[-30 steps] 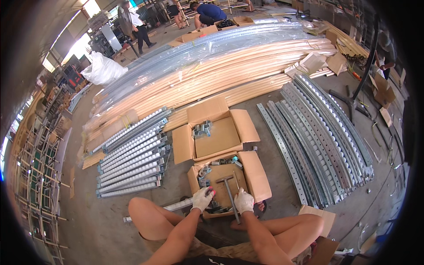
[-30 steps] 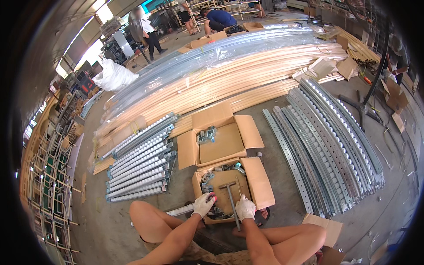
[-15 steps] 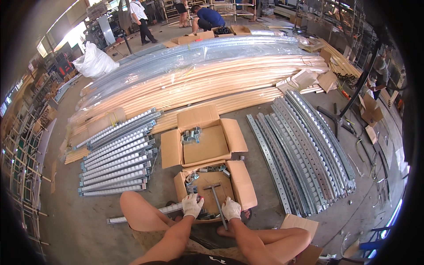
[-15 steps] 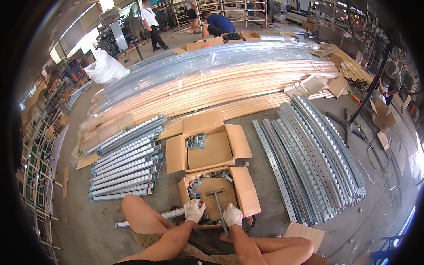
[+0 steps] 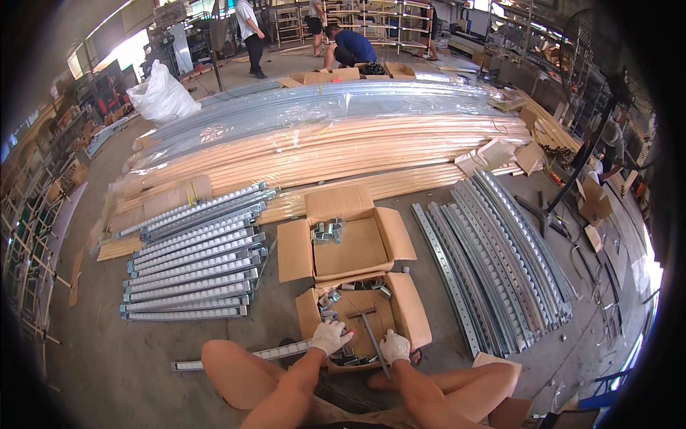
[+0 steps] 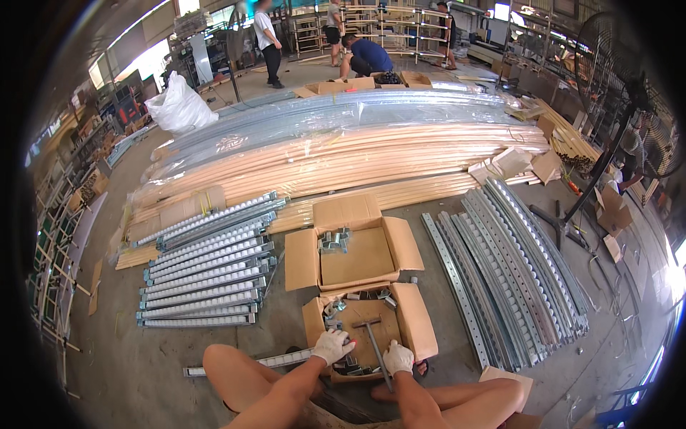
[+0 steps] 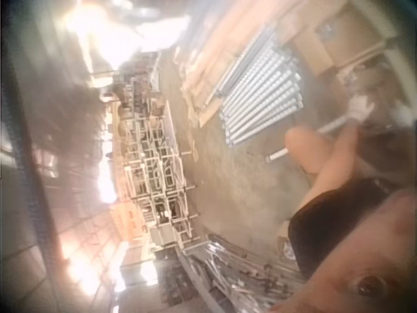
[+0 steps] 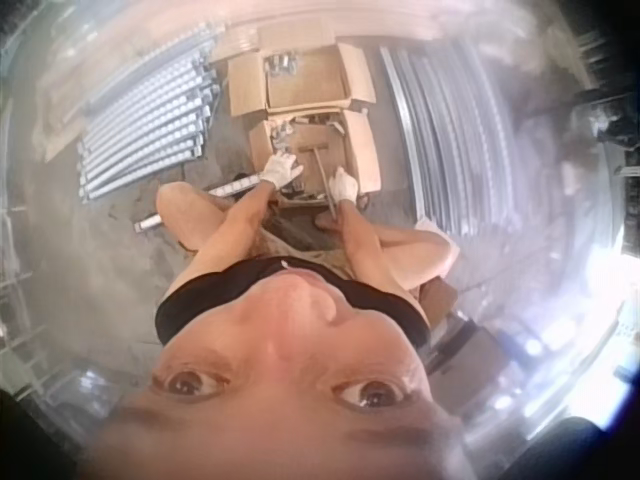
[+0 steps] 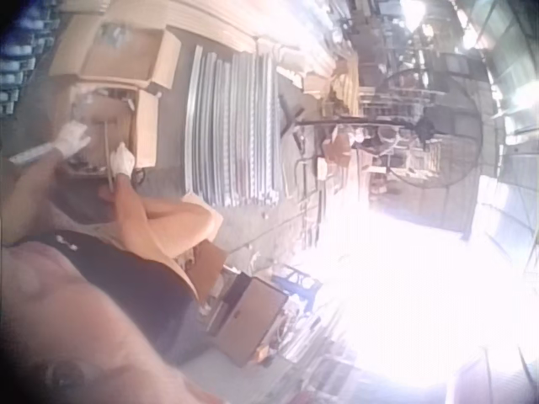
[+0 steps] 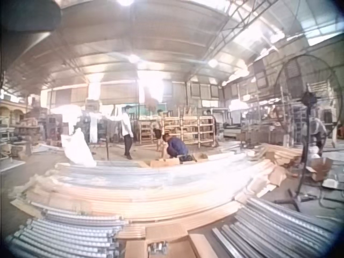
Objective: The person assembles metal conveyor rails by fitting small rollers into a long metal frame and securing them using a hammer and a metal rod tool while sitting on a workshop floor.
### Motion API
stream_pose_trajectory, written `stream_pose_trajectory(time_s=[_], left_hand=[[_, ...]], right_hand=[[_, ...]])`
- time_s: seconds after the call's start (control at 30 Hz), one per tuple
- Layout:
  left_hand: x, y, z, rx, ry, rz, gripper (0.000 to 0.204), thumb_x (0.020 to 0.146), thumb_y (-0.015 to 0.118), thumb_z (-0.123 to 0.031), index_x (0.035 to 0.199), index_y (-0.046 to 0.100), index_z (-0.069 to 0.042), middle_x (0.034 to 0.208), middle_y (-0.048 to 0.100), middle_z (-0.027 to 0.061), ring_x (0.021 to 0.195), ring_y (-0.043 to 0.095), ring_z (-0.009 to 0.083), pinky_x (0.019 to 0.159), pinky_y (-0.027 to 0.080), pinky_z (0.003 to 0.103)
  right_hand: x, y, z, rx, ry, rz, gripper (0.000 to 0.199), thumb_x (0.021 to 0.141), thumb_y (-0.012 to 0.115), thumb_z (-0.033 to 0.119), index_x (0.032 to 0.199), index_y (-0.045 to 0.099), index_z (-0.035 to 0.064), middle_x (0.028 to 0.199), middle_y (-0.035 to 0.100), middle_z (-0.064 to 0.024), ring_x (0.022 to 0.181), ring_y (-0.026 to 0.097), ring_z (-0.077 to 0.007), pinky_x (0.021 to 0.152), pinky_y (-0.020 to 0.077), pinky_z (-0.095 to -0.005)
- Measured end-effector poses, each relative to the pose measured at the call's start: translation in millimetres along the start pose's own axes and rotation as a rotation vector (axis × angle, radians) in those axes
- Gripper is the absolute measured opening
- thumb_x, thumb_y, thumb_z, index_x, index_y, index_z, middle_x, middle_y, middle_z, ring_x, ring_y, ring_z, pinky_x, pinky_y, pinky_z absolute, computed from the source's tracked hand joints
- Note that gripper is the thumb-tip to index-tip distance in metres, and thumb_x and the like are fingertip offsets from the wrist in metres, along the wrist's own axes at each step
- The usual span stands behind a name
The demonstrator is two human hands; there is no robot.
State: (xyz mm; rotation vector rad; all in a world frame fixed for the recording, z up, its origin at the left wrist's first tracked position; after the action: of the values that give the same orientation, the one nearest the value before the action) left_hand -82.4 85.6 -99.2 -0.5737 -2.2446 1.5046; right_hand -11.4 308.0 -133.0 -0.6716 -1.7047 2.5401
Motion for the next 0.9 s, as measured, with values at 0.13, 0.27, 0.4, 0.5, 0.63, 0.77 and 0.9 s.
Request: stream_pose_trajectory(time_s=[0.13, 0.27, 0.4, 0.5, 0.63, 0.77, 0.9], left_hand=[[-1.2, -0.1, -2.7, -0.022, -0.02, -0.101, 0.041, 0.092, 0.067, -0.052, 0.089, 0.07, -0.011, 0.091, 0.073, 0.0084, 0.094, 0.067, 0.0312, 0.082, 0.053, 0.046], [-4.0, -0.1, -3.4, -0.042, -0.048, -0.129, 0.041, 0.09, 0.069, -0.053, 0.091, 0.072, -0.012, 0.091, 0.073, 0.0078, 0.095, 0.067, 0.0307, 0.082, 0.053, 0.045], [-4.2, -0.8, -2.6, -0.039, -0.079, -0.125, 0.04, 0.089, 0.069, -0.053, 0.093, 0.073, -0.013, 0.092, 0.073, 0.0076, 0.096, 0.067, 0.0304, 0.083, 0.054, 0.045], [-3.3, -6.4, -3.5, -0.031, -0.093, -0.113, 0.04, 0.089, 0.069, -0.053, 0.092, 0.073, -0.013, 0.092, 0.073, 0.0073, 0.097, 0.067, 0.03, 0.084, 0.054, 0.045], [-3.3, -7.3, -3.7, -0.024, -0.1, -0.131, 0.039, 0.088, 0.07, -0.051, 0.09, 0.073, -0.013, 0.092, 0.073, 0.0071, 0.097, 0.067, 0.0294, 0.083, 0.054, 0.045], [-3.5, -7.8, -4.8, -0.017, -0.07, -0.166, 0.038, 0.088, 0.071, -0.05, 0.089, 0.073, -0.013, 0.091, 0.073, 0.0068, 0.095, 0.067, 0.0296, 0.082, 0.054, 0.044], [-4.0, -5.8, -6.4, -0.02, -0.068, -0.155, 0.038, 0.087, 0.071, -0.05, 0.091, 0.074, -0.013, 0.092, 0.073, 0.0063, 0.094, 0.067, 0.0298, 0.081, 0.054, 0.044]], right_hand=[[0.4, 0.2, -2.8, -0.01, 0.005, 0.007, 0.036, 0.093, 0.061, 0.03, 0.117, 0.065, 0.0031, 0.101, 0.076, -0.0214, 0.098, 0.074, -0.0388, 0.088, 0.0565, -0.0513], [-0.3, 4.0, -7.6, -0.001, 0.017, 0.005, 0.038, 0.092, 0.062, 0.03, 0.12, 0.064, 0.0036, 0.1, 0.076, -0.0215, 0.097, 0.074, -0.0389, 0.089, 0.0562, -0.0518], [0.8, 3.5, -7.0, 0.0, 0.02, 0.024, 0.039, 0.092, 0.061, 0.029, 0.121, 0.064, 0.0033, 0.099, 0.076, -0.022, 0.097, 0.074, -0.0392, 0.089, 0.0562, -0.052], [1.9, 3.0, -4.6, 0.001, 0.031, 0.037, 0.039, 0.092, 0.061, 0.029, 0.12, 0.064, 0.003, 0.099, 0.076, -0.0222, 0.096, 0.074, -0.0396, 0.088, 0.0563, -0.0521], [1.6, 1.7, -4.1, 0.013, 0.026, 0.023, 0.038, 0.092, 0.062, 0.029, 0.119, 0.064, 0.0026, 0.099, 0.076, -0.0224, 0.096, 0.074, -0.0398, 0.087, 0.0565, -0.052], [1.4, 1.1, -3.6, 0.014, 0.017, 0.02, 0.037, 0.092, 0.062, 0.029, 0.118, 0.064, 0.0022, 0.099, 0.076, -0.0224, 0.096, 0.074, -0.0398, 0.088, 0.0566, -0.0515], [1.1, 6.4, -8.8, 0.027, 0.012, 0.007, 0.036, 0.093, 0.062, 0.029, 0.116, 0.064, 0.0021, 0.099, 0.076, -0.0218, 0.096, 0.074, -0.0396, 0.088, 0.0568, -0.051]])
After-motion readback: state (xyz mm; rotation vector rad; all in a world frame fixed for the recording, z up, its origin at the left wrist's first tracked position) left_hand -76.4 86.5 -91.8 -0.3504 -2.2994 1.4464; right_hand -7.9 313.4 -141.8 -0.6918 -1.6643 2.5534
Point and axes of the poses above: each hand's wrist, its own x-axis towards the middle knuckle, its own y-axis out of the palm, z = x × y, the point moved 8 cm from there along x, towards the middle knuckle
